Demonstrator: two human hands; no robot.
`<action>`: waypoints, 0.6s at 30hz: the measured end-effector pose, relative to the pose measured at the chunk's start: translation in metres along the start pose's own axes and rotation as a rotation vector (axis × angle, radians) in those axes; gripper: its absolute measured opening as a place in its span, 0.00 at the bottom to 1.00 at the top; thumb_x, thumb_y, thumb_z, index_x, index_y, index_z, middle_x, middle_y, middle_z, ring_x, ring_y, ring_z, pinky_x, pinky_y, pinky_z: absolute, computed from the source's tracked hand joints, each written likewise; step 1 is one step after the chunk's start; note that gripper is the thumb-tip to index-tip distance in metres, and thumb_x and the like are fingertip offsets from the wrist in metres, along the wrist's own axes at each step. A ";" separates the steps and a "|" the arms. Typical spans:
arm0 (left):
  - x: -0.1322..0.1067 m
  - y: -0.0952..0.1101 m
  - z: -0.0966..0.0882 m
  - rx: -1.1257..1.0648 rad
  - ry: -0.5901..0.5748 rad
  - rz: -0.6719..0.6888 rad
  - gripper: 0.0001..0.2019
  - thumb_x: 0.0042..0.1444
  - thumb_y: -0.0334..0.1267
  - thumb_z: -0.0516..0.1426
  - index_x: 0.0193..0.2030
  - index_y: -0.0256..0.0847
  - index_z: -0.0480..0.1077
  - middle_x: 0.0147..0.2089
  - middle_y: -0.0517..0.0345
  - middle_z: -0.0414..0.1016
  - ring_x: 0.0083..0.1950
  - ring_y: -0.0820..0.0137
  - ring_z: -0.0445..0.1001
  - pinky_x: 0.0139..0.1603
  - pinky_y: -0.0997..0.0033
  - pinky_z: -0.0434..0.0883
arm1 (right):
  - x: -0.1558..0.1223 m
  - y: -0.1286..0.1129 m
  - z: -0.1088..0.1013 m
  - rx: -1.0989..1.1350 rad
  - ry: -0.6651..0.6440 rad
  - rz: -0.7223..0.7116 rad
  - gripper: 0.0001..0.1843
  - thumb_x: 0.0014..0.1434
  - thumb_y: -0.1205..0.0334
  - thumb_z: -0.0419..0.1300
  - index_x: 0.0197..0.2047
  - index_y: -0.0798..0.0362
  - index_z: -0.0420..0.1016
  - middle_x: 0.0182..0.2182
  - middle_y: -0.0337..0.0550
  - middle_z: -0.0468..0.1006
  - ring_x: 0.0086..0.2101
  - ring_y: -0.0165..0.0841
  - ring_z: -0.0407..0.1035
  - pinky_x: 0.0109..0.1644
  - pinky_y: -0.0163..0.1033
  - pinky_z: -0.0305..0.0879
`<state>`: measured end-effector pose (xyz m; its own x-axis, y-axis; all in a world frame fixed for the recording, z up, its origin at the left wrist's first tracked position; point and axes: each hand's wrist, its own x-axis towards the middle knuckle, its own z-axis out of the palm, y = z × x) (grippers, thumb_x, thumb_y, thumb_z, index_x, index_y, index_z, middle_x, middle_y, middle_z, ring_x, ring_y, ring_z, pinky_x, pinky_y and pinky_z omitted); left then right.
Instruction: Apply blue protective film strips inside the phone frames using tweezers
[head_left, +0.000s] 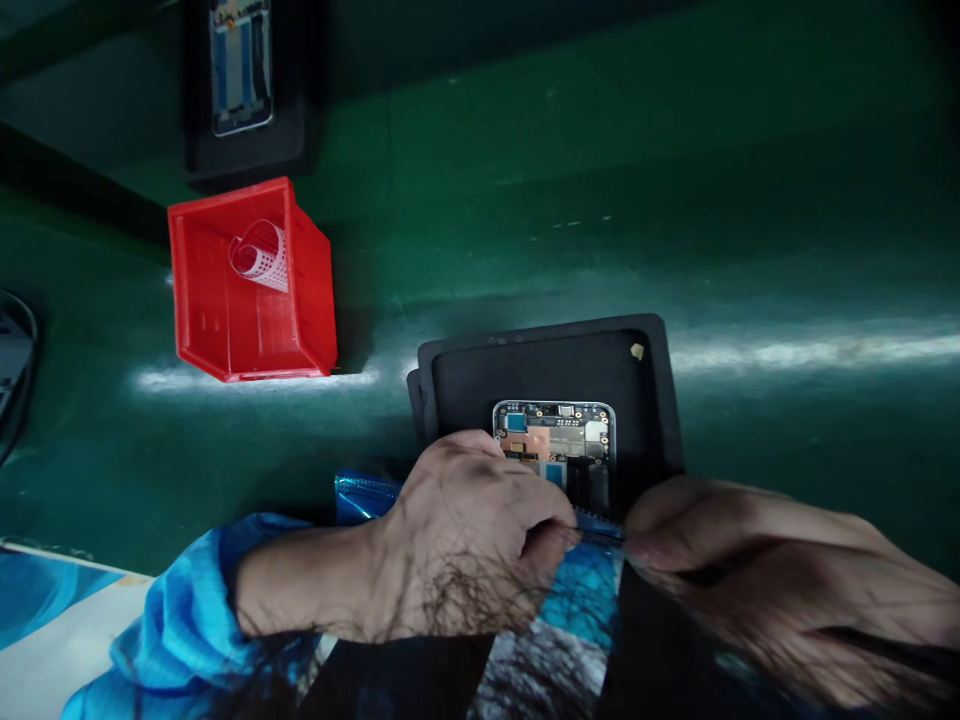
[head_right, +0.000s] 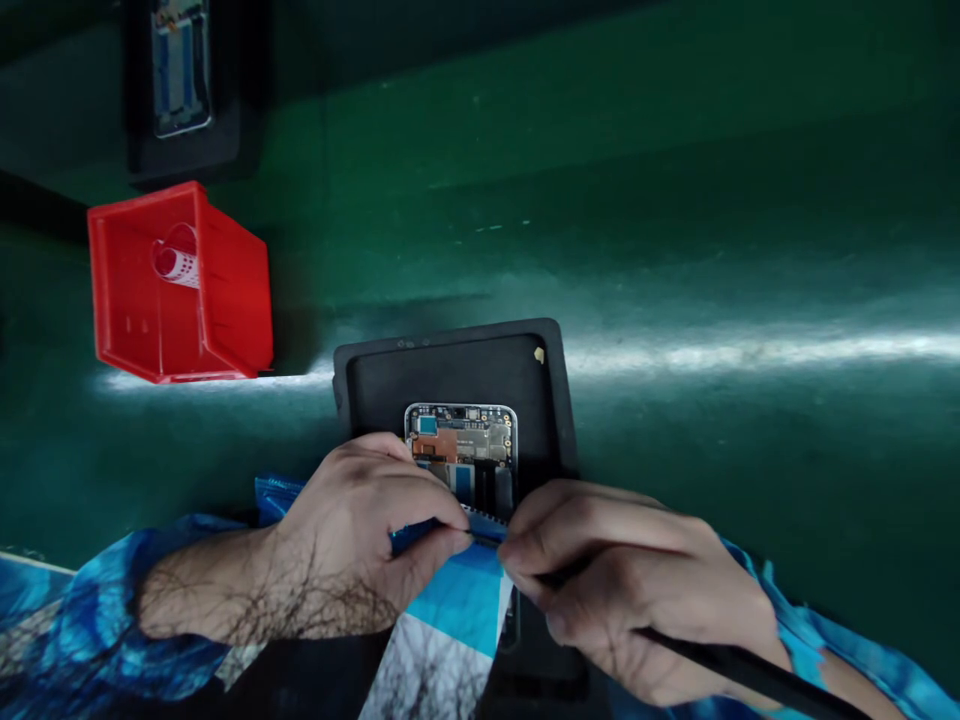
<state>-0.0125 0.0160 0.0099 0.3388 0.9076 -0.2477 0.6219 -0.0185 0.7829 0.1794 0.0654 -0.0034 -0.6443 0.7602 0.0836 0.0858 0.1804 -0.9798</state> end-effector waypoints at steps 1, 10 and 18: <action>0.000 0.000 0.000 0.000 0.003 -0.005 0.03 0.48 0.32 0.56 0.26 0.42 0.69 0.26 0.73 0.76 0.27 0.81 0.72 0.40 0.73 0.62 | -0.002 0.002 -0.001 0.060 -0.056 -0.032 0.05 0.49 0.62 0.61 0.23 0.46 0.71 0.22 0.38 0.75 0.24 0.35 0.73 0.24 0.39 0.74; -0.002 -0.001 0.002 0.042 0.028 0.008 0.03 0.49 0.33 0.55 0.26 0.43 0.69 0.26 0.73 0.75 0.27 0.82 0.72 0.41 0.73 0.63 | 0.000 0.011 -0.007 0.063 0.312 0.179 0.12 0.42 0.75 0.63 0.21 0.49 0.66 0.24 0.37 0.74 0.27 0.30 0.72 0.29 0.34 0.73; -0.002 -0.002 0.004 0.016 0.073 0.045 0.02 0.49 0.32 0.55 0.27 0.43 0.68 0.27 0.72 0.75 0.28 0.81 0.72 0.39 0.73 0.64 | 0.009 0.004 -0.002 -0.059 0.389 0.283 0.11 0.41 0.72 0.65 0.19 0.50 0.68 0.23 0.34 0.75 0.28 0.29 0.73 0.30 0.29 0.71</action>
<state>-0.0118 0.0126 0.0070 0.3146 0.9338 -0.1703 0.6188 -0.0657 0.7828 0.1752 0.0745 -0.0062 -0.2587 0.9595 -0.1117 0.2669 -0.0401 -0.9629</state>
